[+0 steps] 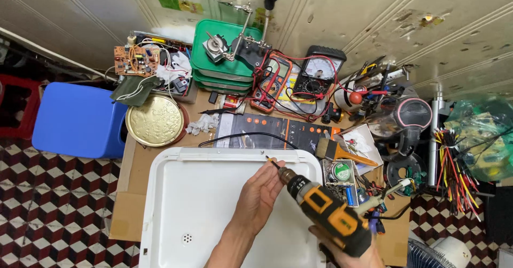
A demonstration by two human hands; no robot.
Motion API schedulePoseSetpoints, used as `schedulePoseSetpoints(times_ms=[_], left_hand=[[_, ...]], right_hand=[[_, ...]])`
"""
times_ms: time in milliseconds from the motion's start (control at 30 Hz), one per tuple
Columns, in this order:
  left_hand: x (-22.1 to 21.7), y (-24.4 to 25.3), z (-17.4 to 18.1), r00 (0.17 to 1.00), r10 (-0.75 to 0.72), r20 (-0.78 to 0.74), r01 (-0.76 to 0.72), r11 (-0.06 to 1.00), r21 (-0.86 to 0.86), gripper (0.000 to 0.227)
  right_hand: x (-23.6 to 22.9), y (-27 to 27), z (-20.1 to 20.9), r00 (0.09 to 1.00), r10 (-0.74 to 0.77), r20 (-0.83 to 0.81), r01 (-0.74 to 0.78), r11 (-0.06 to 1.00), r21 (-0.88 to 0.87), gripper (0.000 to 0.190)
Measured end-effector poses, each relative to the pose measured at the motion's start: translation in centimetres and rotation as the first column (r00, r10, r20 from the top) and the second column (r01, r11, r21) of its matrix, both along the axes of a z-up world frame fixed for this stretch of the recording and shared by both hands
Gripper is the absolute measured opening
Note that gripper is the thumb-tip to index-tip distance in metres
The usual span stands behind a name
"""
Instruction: The person assembles a white plastic appliance base by attaching a black control panel strip to the top edge. They use a yellow power drill to secure the panel with screws and then apply white tape to the interior corners of the base.
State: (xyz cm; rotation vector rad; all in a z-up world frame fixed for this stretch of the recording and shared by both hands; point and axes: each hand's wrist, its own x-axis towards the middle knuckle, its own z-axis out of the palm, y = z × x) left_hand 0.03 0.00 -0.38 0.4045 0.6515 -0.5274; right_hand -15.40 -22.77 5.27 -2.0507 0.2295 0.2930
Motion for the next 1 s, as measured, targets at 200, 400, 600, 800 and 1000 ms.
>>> schedulePoseSetpoints(times_ms=[200, 400, 600, 800, 1000], left_hand=[[0.5, 0.3, -0.3, 0.999, -0.005, 0.039, 0.006, 1.000, -0.012, 0.046], [1.2, 3.3, -1.5, 0.934, -0.358, -0.012, 0.334, 0.857, 0.394, 0.041], [9.8, 5.1, 0.4, 0.769, -0.634, -0.083, 0.137, 0.037, 0.990, 0.031], [15.3, -0.2, -19.7, 0.266, -0.883, -0.386, -0.013, -0.404, 0.915, 0.021], [16.2, -3.5, -26.5, -0.022, -0.912, -0.409, -0.223, -0.394, 0.892, 0.019]], right_hand=[[12.4, 3.7, 6.4, 0.893, -0.249, -0.376, 0.249, 0.967, -0.047, 0.041], [12.7, 0.8, 5.7, 0.953, -0.138, -0.269, 0.135, 0.990, -0.029, 0.039], [10.2, -0.1, 3.1, 0.819, 0.405, 0.405, -0.132, 0.821, -0.555, 0.041], [8.5, 1.4, -0.1, 0.789, -0.562, -0.248, 0.576, 0.817, -0.021, 0.040], [5.5, 1.0, -8.0, 0.661, -0.672, -0.334, 0.701, 0.712, -0.044, 0.047]])
